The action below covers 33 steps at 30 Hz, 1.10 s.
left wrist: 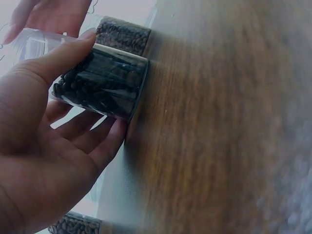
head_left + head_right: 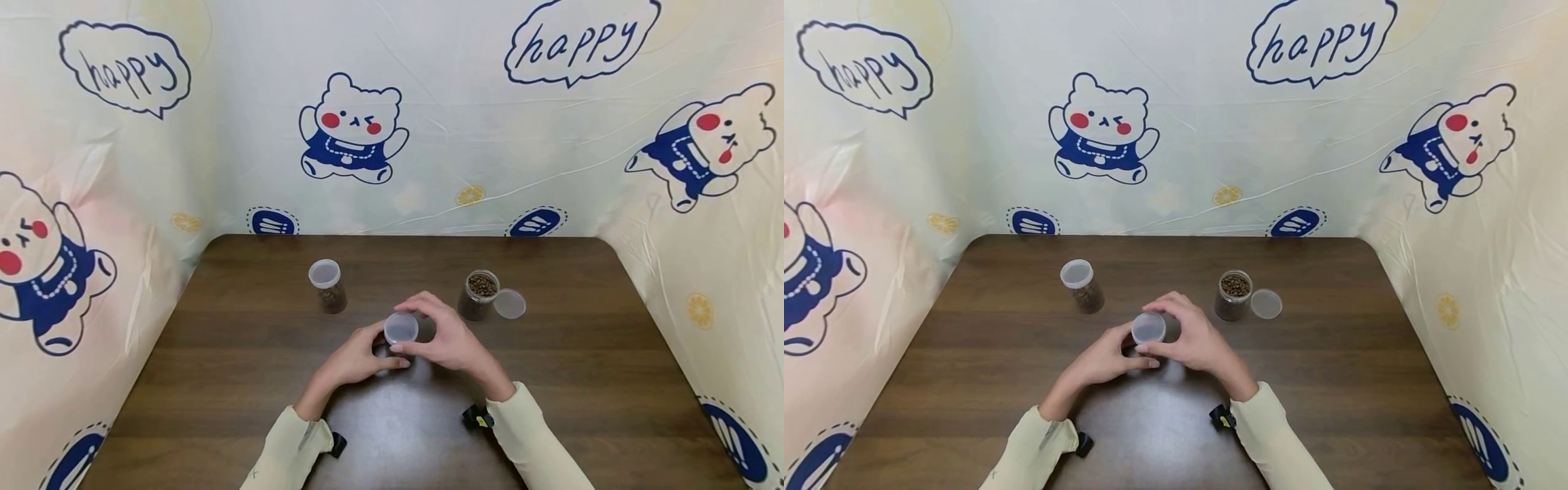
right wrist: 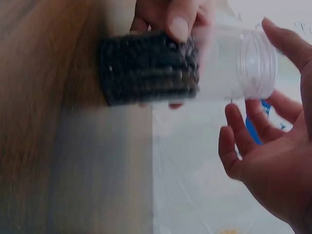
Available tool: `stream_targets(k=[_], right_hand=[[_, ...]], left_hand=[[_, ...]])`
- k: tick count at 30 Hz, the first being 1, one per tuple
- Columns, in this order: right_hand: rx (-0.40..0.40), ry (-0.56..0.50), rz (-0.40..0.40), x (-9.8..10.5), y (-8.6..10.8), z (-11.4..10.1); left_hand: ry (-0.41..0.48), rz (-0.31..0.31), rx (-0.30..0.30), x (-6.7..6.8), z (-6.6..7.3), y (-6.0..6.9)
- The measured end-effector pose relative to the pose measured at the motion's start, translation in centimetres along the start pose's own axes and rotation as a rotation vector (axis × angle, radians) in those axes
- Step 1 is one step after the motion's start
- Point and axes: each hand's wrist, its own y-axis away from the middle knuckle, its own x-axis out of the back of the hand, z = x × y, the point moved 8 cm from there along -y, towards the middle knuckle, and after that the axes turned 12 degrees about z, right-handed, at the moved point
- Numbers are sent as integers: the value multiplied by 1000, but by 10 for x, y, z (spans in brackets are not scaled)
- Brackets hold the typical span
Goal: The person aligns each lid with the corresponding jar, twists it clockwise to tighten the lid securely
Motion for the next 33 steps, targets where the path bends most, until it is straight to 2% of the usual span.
stream_targets(k=[4, 12, 16, 21, 26, 33], right_hand=[[2, 34, 7, -1, 1, -4], [-10, -20, -129, 4, 0, 0], [5, -10, -138, 3, 0, 0], [16, 97, -83, 0, 0, -3], [4, 191, -97, -2, 1, -6], [36, 81, -160, 1, -3, -3]], left_hand=[[7, -6, 9, -1, 0, 0], [3, -11, 10, -1, 0, 0], [4, -12, 1, 0, 0, 1], [9, -13, 3, -1, -1, 1], [3, -10, 13, 0, -2, 0], [2, 0, 7, 0, -2, 0]])
